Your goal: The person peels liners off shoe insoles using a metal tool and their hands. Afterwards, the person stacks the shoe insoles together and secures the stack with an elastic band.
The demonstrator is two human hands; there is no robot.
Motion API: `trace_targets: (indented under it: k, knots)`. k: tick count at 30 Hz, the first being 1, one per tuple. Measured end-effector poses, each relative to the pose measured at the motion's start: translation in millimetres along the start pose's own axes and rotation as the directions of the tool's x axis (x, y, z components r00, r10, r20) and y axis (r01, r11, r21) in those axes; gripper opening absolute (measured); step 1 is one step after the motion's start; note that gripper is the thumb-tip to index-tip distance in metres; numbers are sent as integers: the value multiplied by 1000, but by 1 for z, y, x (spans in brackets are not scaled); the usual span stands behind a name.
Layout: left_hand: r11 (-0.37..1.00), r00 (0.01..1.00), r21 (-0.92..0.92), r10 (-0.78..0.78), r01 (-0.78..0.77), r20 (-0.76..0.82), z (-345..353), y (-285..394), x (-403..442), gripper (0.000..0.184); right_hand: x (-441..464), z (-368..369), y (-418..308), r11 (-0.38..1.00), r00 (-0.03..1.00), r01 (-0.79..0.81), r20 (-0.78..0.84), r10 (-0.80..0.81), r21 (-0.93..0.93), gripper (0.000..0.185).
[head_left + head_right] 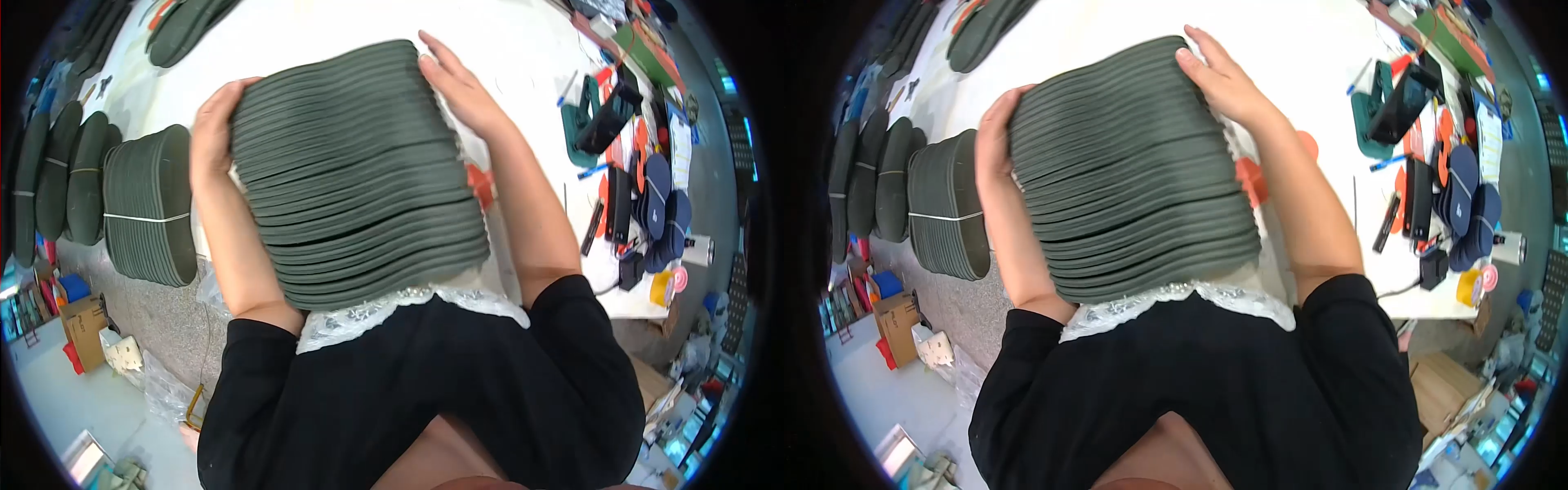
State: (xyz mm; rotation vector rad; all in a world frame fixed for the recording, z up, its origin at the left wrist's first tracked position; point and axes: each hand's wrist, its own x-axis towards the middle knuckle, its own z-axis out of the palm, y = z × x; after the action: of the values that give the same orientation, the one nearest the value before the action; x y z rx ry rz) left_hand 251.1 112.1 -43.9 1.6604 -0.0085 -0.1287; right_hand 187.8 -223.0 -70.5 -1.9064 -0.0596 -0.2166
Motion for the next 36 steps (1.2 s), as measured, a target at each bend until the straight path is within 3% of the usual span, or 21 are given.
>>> trace_targets:
  k: [1,3,5,8,13,19,23,33,36]
  knots:
    - [1000,999,-1,-24,24,22,-9,-7,1,36,-14,-17,-9,1000,999,-31,-10,31,-5,57]
    - [916,996,-394,-56,78,66,-22,-21,2,41,-49,-55,-26,959,965,246,126,-229,-138,43]
    - [891,1000,-453,-25,26,8,-24,-31,2,48,-95,-76,-27,967,966,207,187,-177,-149,39]
    - [869,998,-496,33,-1,55,-32,-47,8,53,-158,-94,-35,972,922,163,376,-89,-168,31]
    - [845,985,-535,92,-1,143,-39,-53,11,54,-204,-74,-32,977,973,60,230,-11,-206,35]
    - [834,974,-552,143,-24,173,-37,-54,8,54,-204,-71,-31,970,973,97,225,-45,-225,38]
    - [839,975,-545,128,-8,183,-42,-57,11,55,-193,-71,-32,914,940,293,258,-222,-281,42]
    - [835,977,-551,106,14,184,-37,-51,5,55,-175,-66,-40,952,964,101,265,-21,-290,42]
    - [838,983,-545,91,13,162,-37,-52,5,55,-167,-65,-41,924,958,209,255,-129,-319,46]
